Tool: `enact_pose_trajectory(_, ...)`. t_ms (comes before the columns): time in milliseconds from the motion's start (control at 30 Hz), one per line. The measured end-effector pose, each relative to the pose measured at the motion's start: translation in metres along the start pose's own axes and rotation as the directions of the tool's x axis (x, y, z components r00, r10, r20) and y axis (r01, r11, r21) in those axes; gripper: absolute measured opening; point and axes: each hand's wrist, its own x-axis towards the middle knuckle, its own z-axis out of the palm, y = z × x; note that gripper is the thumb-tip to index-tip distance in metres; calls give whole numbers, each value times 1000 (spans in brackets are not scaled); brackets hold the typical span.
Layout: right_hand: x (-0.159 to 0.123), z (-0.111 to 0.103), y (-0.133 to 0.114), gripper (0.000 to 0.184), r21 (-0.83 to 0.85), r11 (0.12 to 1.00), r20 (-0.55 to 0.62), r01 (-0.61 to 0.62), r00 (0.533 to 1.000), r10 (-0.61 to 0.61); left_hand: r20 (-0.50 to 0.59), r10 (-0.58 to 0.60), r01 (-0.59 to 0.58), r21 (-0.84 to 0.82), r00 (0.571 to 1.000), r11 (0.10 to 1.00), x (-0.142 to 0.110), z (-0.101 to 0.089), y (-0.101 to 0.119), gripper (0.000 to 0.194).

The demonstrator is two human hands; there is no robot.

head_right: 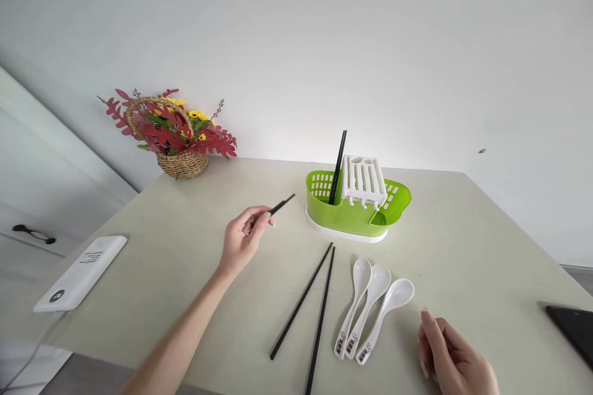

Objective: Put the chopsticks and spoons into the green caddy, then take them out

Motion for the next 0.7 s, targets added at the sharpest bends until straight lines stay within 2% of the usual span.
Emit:
enact_pose_trajectory(133,-6,5,-15,65,28,1000,-50,-3,999,4,-137,-40,11,-207,990,978,3,-5,6,38)
enact_pose_trajectory(267,-9,8,-21,65,10,1000,-77,26,997,-25,-195,-67,-5,-348,978,937,6,-7,5,45)
enact_pose_trajectory(400,-7,7,-14,64,-11,999,-79,40,996,-41,-201,-68,-4,-338,977,941,6,-6,1,47)
enact_pose_trajectory(700,4,1,7,67,-88,996,17,-6,1000,8,-231,-89,1,-356,969,934,9,-10,-14,51)
